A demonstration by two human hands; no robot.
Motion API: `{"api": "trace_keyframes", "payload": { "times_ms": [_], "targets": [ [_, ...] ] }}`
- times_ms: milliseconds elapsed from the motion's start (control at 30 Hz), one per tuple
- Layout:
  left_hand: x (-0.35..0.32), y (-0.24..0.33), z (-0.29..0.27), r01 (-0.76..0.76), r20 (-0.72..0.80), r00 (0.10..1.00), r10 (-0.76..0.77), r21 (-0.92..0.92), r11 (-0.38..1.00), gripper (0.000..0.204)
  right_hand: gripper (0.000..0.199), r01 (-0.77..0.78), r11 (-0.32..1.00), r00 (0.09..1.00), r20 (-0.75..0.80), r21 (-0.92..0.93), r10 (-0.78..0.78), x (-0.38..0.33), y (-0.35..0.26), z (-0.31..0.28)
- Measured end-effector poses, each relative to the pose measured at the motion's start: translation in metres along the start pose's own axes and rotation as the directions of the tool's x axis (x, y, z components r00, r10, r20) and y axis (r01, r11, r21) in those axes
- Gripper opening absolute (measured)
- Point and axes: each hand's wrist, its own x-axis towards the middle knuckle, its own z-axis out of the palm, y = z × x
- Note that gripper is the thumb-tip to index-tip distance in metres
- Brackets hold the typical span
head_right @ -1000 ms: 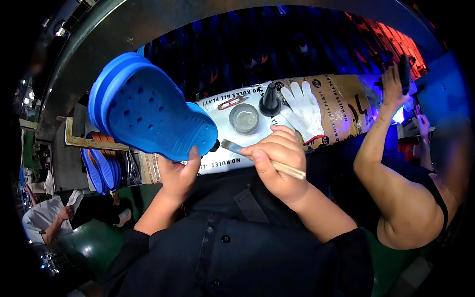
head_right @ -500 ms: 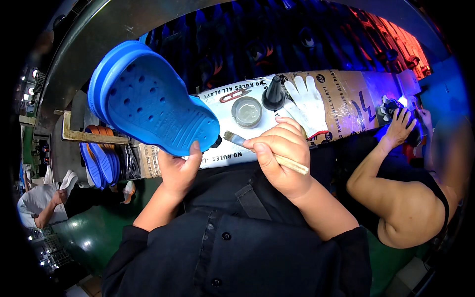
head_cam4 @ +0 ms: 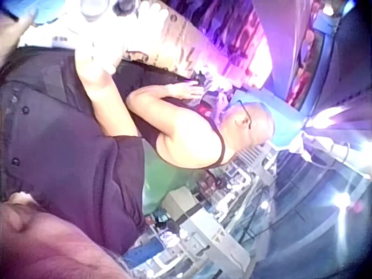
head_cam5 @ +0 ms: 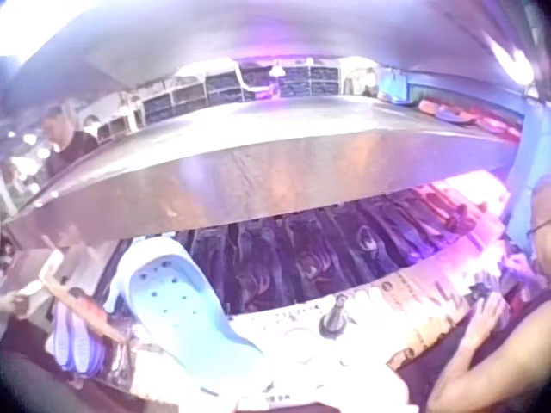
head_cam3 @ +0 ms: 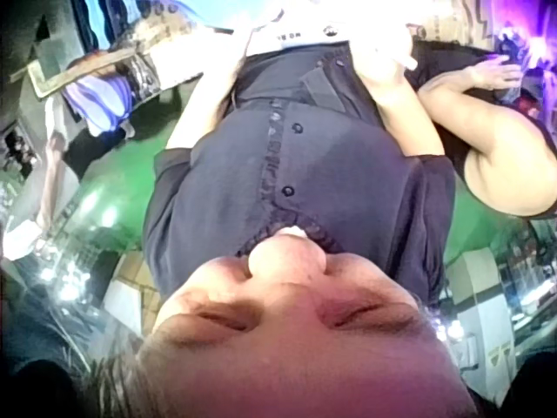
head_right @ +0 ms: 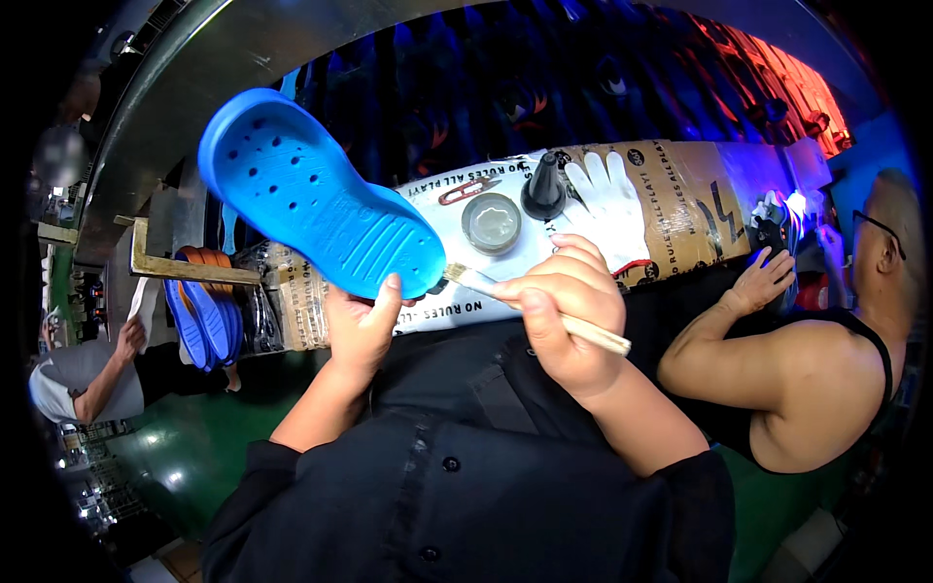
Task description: The person applies adhesive to the inner edges of various shoe outsoles using a small brush, taking them from a stack and placing them onto a moving conveyor belt after coating.
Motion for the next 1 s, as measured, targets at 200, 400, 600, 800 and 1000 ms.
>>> {"api": "trace_keyframes", "payload": {
  "times_ms": [200,400,600,800,1000],
  "targets": [
    [0.007,-0.001,0.006,0.152,0.043,0.988,-0.146,-0.255,0.955,0.038,0.030,-0.070,0.991,0.991,-0.108,0.113,0.082,-0.006,0.002,-0.004],
    [0.007,-0.002,0.006,0.210,0.069,0.978,-0.198,-0.288,0.934,0.041,0.032,-0.081,0.990,0.992,-0.087,0.111,0.091,-0.007,0.005,-0.003],
    [0.006,-0.003,0.008,0.164,0.074,0.986,-0.150,-0.253,0.953,0.038,0.033,-0.107,0.988,0.991,-0.074,0.108,0.116,-0.007,0.005,-0.004],
    [0.003,-0.005,0.013,0.073,-0.027,0.996,-0.079,-0.195,0.978,0.034,0.027,-0.090,0.993,0.995,-0.031,0.071,0.092,-0.006,0.000,-0.004],
    [-0.002,-0.004,0.010,-0.066,-0.003,0.998,0.066,0.026,0.997,0.022,0.021,0.077,0.996,0.995,0.075,-0.050,-0.073,-0.001,-0.002,-0.001]
  ]
}}
